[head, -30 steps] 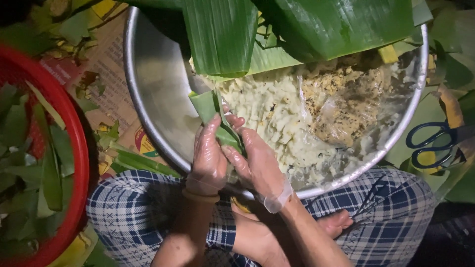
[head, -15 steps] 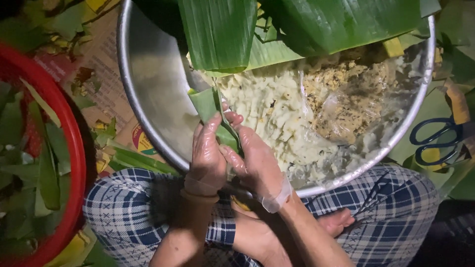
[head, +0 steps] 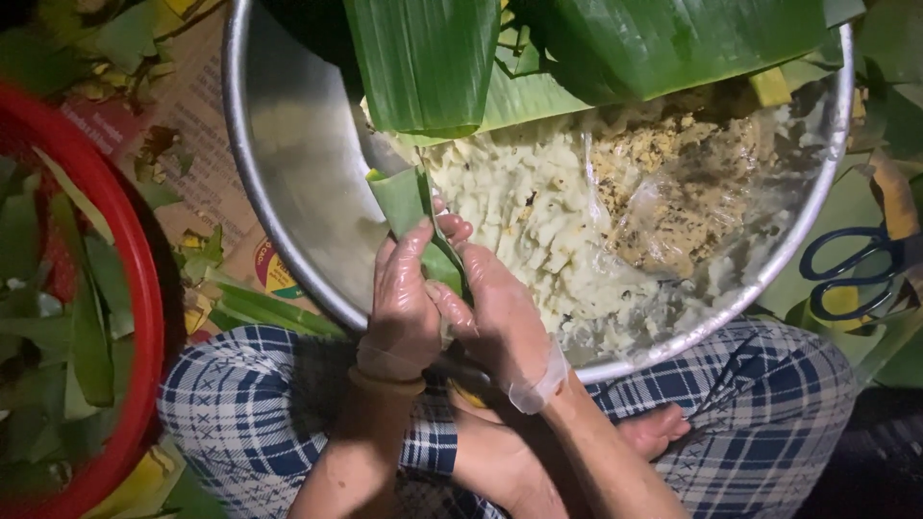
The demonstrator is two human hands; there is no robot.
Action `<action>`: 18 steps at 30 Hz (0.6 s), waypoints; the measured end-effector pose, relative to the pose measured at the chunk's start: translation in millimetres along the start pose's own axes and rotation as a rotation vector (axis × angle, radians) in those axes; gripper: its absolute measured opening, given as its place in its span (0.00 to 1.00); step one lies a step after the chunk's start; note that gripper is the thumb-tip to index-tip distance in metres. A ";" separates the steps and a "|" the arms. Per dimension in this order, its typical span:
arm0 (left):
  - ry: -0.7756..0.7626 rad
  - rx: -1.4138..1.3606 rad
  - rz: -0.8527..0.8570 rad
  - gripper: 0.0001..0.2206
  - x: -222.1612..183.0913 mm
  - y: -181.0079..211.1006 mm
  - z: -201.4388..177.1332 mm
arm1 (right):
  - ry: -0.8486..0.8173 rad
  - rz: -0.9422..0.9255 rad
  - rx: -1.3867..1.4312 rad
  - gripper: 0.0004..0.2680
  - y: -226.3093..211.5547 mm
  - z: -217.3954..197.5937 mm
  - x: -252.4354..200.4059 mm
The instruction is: Wrapping a food mixture into banana leaves to create individual portions.
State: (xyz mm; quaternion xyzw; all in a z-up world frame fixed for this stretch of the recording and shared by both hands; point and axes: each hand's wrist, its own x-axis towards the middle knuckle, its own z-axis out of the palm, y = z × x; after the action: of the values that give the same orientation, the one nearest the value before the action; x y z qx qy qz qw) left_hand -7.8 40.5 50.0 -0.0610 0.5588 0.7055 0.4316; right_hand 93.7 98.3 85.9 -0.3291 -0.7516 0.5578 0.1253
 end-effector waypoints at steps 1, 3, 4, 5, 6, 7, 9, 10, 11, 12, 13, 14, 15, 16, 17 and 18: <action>-0.201 0.333 0.341 0.14 0.9 -5.9 -9.5 | -0.001 0.004 -0.001 0.24 1.5 0.7 0.0; -0.399 0.666 0.684 0.16 0.6 -6.1 -9.2 | -0.003 0.009 -0.001 0.24 2.5 1.4 0.3; -0.197 0.318 0.340 0.16 -0.6 -0.5 0.8 | -0.001 0.027 -0.002 0.24 1.9 1.4 0.4; 0.007 -0.030 -0.004 0.17 -1.8 5.1 10.7 | 0.001 0.045 -0.003 0.24 1.3 1.5 0.6; 0.008 -0.030 -0.003 0.17 -1.3 5.1 11.1 | 0.001 0.044 -0.003 0.24 -1.8 0.1 0.3; 0.000 -0.017 0.009 0.17 -0.8 5.1 11.6 | 0.003 0.017 0.020 0.24 -5.0 -1.2 -0.1; -0.007 -0.004 0.021 0.17 0.1 0.6 2.6 | 0.004 -0.010 0.044 0.24 -7.8 -1.8 -0.3; -0.204 0.277 0.292 0.16 0.4 -3.9 -6.7 | 0.015 0.015 0.068 0.24 -7.4 -1.1 -0.2; -0.397 0.559 0.565 0.16 0.8 -8.2 -16.2 | 0.026 0.040 0.091 0.24 -7.1 -0.2 0.1; -0.397 0.559 0.566 0.16 0.9 -4.4 -7.5 | 0.026 0.040 0.091 0.24 -14.5 -2.7 0.8; -0.203 0.260 0.282 0.16 1.1 -0.4 1.1 | -0.016 0.174 0.346 0.23 -21.9 -5.2 1.6; -0.006 -0.037 -0.001 0.17 1.2 3.6 9.8 | -0.057 0.310 0.601 0.24 -29.2 -7.7 2.3; -0.006 -0.038 -0.001 0.17 1.5 3.3 9.8 | -0.057 0.309 0.601 0.24 -16.8 -4.4 2.0; -0.007 -0.039 0.008 0.18 1.7 3.0 9.9 | -0.036 0.179 0.339 0.23 -4.4 -1.2 1.6; -0.009 -0.039 0.016 0.18 2.1 2.8 10.0 | -0.013 0.049 0.076 0.22 8.1 2.0 1.3; -0.009 -0.040 0.016 0.18 2.3 1.5 8.9 | -0.013 0.049 0.076 0.22 6.7 1.2 1.7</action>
State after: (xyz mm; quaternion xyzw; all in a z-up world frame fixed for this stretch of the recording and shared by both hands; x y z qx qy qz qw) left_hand -6.7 49.2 53.1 -0.0619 0.5432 0.7202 0.4271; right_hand 94.2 99.6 78.9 -0.3387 -0.7224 0.5910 0.1190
